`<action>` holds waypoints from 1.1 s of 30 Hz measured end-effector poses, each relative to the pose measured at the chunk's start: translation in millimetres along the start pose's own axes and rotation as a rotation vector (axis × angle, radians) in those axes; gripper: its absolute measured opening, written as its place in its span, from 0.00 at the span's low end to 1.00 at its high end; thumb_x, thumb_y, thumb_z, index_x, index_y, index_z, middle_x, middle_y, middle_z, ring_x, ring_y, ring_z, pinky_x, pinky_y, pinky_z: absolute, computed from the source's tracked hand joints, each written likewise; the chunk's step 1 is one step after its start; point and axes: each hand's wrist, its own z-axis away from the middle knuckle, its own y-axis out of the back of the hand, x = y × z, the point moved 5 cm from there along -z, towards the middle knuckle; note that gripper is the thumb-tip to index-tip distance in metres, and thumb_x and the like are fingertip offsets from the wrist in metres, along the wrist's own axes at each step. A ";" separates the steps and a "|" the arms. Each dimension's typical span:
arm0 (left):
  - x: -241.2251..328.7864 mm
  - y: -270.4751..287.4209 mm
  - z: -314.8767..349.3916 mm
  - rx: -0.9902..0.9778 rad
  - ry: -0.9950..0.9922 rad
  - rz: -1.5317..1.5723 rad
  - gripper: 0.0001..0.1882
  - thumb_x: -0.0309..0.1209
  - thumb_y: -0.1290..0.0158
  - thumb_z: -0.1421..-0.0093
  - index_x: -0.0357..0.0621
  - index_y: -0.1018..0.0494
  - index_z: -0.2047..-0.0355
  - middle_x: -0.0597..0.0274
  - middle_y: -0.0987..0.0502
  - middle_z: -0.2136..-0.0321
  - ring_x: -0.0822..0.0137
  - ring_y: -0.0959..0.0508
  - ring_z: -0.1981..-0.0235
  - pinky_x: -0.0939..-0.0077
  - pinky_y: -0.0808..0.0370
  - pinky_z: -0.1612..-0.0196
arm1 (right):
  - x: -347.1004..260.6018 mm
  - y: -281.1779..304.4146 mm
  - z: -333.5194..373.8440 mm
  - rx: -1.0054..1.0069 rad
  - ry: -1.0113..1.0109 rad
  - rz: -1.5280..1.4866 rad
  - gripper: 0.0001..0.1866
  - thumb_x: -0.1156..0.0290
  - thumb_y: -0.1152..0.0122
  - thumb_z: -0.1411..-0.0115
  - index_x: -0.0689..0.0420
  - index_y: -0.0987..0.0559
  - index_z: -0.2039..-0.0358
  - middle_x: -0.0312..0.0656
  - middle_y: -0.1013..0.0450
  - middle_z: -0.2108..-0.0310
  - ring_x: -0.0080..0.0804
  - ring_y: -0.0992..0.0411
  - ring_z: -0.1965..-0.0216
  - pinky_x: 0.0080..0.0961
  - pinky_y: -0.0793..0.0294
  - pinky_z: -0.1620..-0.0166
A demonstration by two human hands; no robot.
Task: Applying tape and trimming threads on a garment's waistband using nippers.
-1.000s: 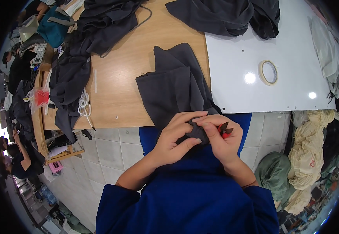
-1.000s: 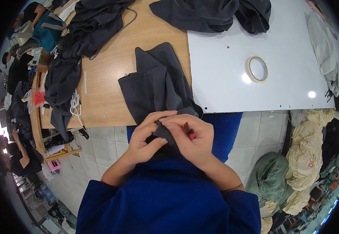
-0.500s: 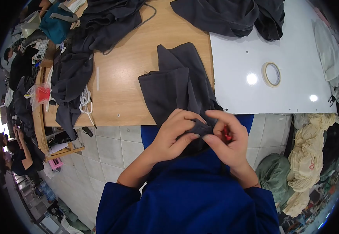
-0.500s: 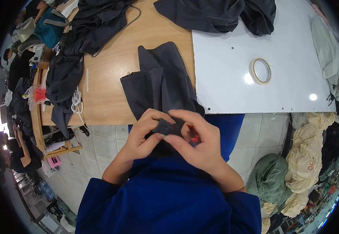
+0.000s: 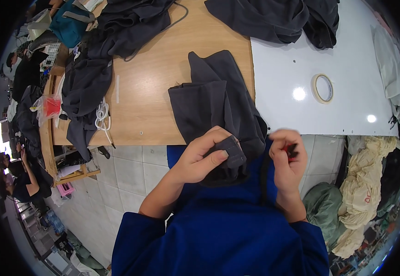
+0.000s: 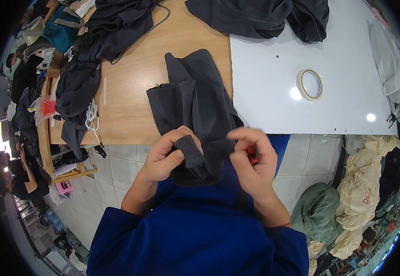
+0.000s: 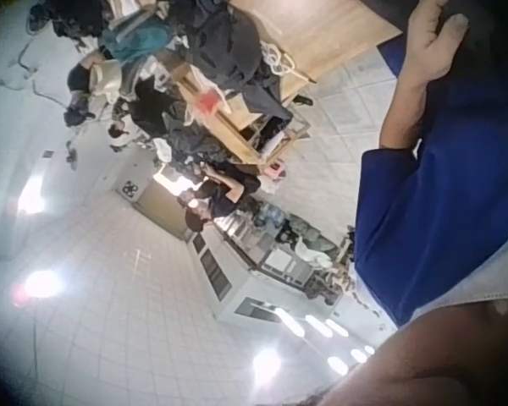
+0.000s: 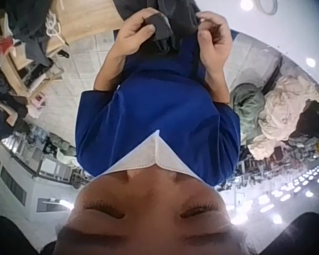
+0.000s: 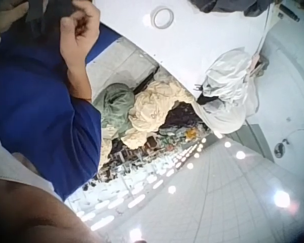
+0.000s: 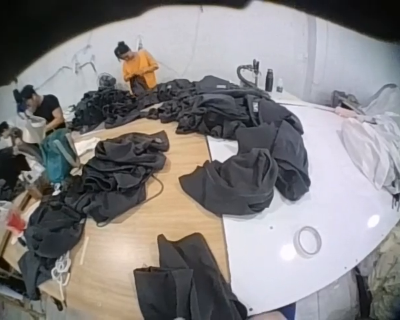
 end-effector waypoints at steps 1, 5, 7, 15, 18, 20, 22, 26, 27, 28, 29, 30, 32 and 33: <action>0.4 0.4 -0.5 -0.003 -0.007 0.034 0.10 0.37 0.54 0.38 0.42 0.33 0.65 0.57 0.26 0.67 0.68 0.30 0.64 0.74 0.34 0.60 | 0.0 -2.3 0.9 -0.003 -0.001 -0.003 0.08 0.79 0.46 0.44 0.64 0.27 0.62 0.35 0.31 0.74 0.16 0.35 0.74 0.12 0.37 0.70; -3.0 2.2 1.2 -0.099 0.022 0.240 0.12 0.32 0.56 0.36 0.36 0.33 0.58 0.64 0.31 0.64 0.73 0.31 0.62 0.80 0.35 0.56 | -3.3 -2.9 4.3 -0.031 -0.018 -0.055 0.14 0.75 0.45 0.44 0.64 0.29 0.57 0.38 0.31 0.71 0.23 0.33 0.69 0.16 0.35 0.64; -3.1 1.8 1.2 -0.118 0.052 0.306 0.12 0.32 0.57 0.36 0.36 0.33 0.58 0.64 0.31 0.64 0.74 0.31 0.62 0.81 0.35 0.57 | -5.4 -7.3 2.8 -0.197 -0.016 0.147 0.15 0.77 0.42 0.47 0.64 0.26 0.58 0.43 0.29 0.68 0.27 0.31 0.69 0.18 0.33 0.64; -4.3 -9.9 2.5 -0.175 0.163 0.538 0.11 0.31 0.57 0.36 0.36 0.33 0.58 0.65 0.32 0.64 0.77 0.33 0.63 0.83 0.35 0.58 | -24.8 -20.7 -2.6 -0.196 0.291 0.436 0.16 0.77 0.34 0.55 0.61 0.20 0.63 0.43 0.26 0.70 0.31 0.29 0.72 0.21 0.31 0.69; -4.0 -11.6 2.5 -0.188 0.143 0.546 0.11 0.31 0.57 0.36 0.36 0.33 0.58 0.65 0.32 0.64 0.78 0.33 0.64 0.84 0.35 0.59 | -28.3 -24.2 -1.6 -0.198 0.330 0.476 0.16 0.76 0.34 0.56 0.61 0.20 0.63 0.41 0.26 0.71 0.31 0.29 0.73 0.21 0.32 0.70; -4.2 -12.7 2.7 -0.186 0.148 0.552 0.11 0.31 0.57 0.36 0.36 0.33 0.59 0.65 0.32 0.64 0.77 0.33 0.64 0.84 0.36 0.59 | -29.7 -26.3 -1.0 -0.204 0.344 0.492 0.16 0.76 0.34 0.57 0.61 0.20 0.63 0.41 0.26 0.71 0.31 0.29 0.73 0.21 0.32 0.70; -4.1 -13.6 2.9 -0.185 0.145 0.554 0.11 0.31 0.57 0.36 0.36 0.33 0.59 0.65 0.32 0.64 0.77 0.33 0.64 0.84 0.36 0.59 | -30.5 -26.9 -0.3 -0.191 0.344 0.492 0.17 0.76 0.33 0.57 0.61 0.20 0.63 0.41 0.27 0.72 0.31 0.29 0.73 0.21 0.32 0.71; -3.3 -15.1 3.5 -0.194 0.158 0.580 0.11 0.32 0.57 0.36 0.36 0.33 0.59 0.65 0.32 0.64 0.77 0.33 0.64 0.83 0.35 0.59 | -30.6 -25.5 0.2 -0.177 0.340 0.502 0.16 0.76 0.33 0.58 0.60 0.20 0.64 0.41 0.27 0.72 0.31 0.30 0.73 0.21 0.33 0.71; -3.4 -15.1 3.7 -0.194 0.158 0.580 0.11 0.32 0.57 0.36 0.36 0.33 0.59 0.65 0.32 0.64 0.77 0.33 0.64 0.83 0.35 0.59 | -30.4 -25.1 0.3 -0.178 0.340 0.505 0.16 0.76 0.33 0.58 0.60 0.20 0.64 0.41 0.27 0.72 0.31 0.30 0.73 0.21 0.33 0.71; -3.8 -15.2 4.0 -0.198 0.160 0.584 0.12 0.32 0.57 0.36 0.36 0.33 0.58 0.65 0.32 0.63 0.77 0.33 0.63 0.83 0.35 0.58 | -30.3 -24.9 0.4 -0.179 0.341 0.507 0.16 0.76 0.33 0.58 0.60 0.20 0.64 0.41 0.27 0.72 0.30 0.30 0.73 0.21 0.33 0.71; -3.8 -15.2 4.3 -0.201 0.161 0.588 0.12 0.32 0.57 0.36 0.36 0.33 0.58 0.65 0.32 0.63 0.77 0.33 0.63 0.83 0.35 0.58 | -30.4 -24.9 0.4 -0.179 0.340 0.507 0.16 0.76 0.33 0.58 0.60 0.20 0.64 0.41 0.27 0.72 0.30 0.30 0.73 0.21 0.33 0.71; -3.7 -15.1 4.7 -0.200 0.161 0.588 0.12 0.32 0.57 0.36 0.36 0.33 0.58 0.65 0.32 0.63 0.77 0.33 0.63 0.83 0.35 0.58 | -30.5 -24.9 0.6 -0.178 0.344 0.508 0.16 0.76 0.33 0.58 0.60 0.19 0.64 0.40 0.27 0.72 0.30 0.30 0.73 0.21 0.33 0.71; -4.0 -14.8 5.6 -0.189 0.176 0.582 0.13 0.33 0.57 0.36 0.36 0.33 0.58 0.65 0.32 0.63 0.77 0.33 0.62 0.83 0.35 0.58 | -31.3 -25.2 0.6 -0.179 0.346 0.508 0.16 0.76 0.33 0.58 0.60 0.19 0.64 0.40 0.27 0.72 0.30 0.30 0.74 0.21 0.33 0.71; -4.5 -14.9 5.7 -0.189 0.177 0.583 0.13 0.33 0.57 0.36 0.36 0.33 0.58 0.65 0.32 0.63 0.77 0.33 0.62 0.83 0.35 0.58 | -32.6 -25.7 0.6 -0.182 0.347 0.514 0.16 0.75 0.32 0.59 0.59 0.19 0.65 0.40 0.26 0.72 0.30 0.30 0.74 0.21 0.33 0.72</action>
